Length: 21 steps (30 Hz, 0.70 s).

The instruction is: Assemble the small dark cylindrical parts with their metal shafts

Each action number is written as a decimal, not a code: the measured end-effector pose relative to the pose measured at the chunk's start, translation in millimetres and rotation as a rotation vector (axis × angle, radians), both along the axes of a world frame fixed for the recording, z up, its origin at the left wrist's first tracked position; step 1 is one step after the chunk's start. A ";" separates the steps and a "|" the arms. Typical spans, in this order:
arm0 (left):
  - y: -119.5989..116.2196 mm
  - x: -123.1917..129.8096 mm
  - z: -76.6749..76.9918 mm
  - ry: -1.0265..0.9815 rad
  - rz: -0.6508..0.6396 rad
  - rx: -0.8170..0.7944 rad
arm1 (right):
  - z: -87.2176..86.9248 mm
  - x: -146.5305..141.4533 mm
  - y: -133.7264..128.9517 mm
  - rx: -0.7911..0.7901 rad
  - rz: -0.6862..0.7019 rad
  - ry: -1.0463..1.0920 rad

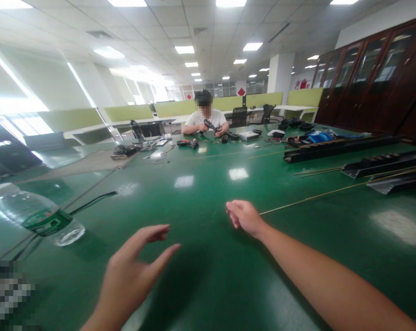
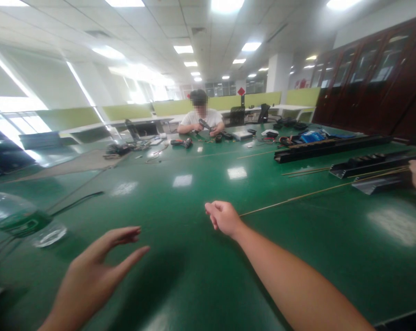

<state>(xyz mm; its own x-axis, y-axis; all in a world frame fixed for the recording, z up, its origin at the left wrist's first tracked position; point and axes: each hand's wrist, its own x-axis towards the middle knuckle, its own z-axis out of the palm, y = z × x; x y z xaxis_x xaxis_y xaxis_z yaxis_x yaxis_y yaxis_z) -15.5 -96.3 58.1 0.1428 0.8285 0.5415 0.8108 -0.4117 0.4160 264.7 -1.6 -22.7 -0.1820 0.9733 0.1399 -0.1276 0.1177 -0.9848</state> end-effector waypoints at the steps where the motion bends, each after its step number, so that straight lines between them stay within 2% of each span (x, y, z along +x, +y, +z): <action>1: 15.3 26.0 -2.5 0.012 -0.104 -0.060 | 0.6 0.4 -1.1 0.007 0.017 0.000; 3: 44.5 75.5 -8.3 0.015 -0.253 -0.103 | 1.8 1.3 -2.8 0.017 0.043 0.008; 5: 66.9 112.4 -14.6 -0.052 -0.356 -0.114 | 2.7 1.9 -3.4 0.021 0.055 0.040; 7: 79.6 132.2 -20.9 -0.173 -0.418 -0.128 | 3.2 1.9 -2.8 0.002 0.062 0.103; 9: 83.3 138.3 -26.7 -0.312 -0.436 -0.173 | 3.2 1.3 -1.7 -0.036 0.085 0.176; 13: 76.1 136.0 -34.0 -0.467 -0.410 -0.281 | 1.5 0.1 0.0 -0.091 0.134 0.269; 16: 67.7 126.9 -31.7 -0.523 -0.376 -0.306 | -0.6 0.9 1.0 -0.104 0.147 0.299; 19: 54.7 94.5 -19.4 -0.598 -0.250 -0.279 | -1.2 2.2 2.2 -0.126 0.173 0.317; 21: 40.2 58.6 -6.7 -0.565 -0.079 -0.200 | -0.7 2.7 2.7 -0.138 0.186 0.314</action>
<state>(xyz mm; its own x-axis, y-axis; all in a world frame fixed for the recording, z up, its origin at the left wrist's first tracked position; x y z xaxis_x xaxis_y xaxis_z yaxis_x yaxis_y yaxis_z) 43.1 -56.1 51.4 -0.0562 0.9206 0.3866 0.4117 -0.3314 0.8490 267.5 1.1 -23.5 -0.3264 0.9413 0.0865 -0.4318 -0.0671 -0.8995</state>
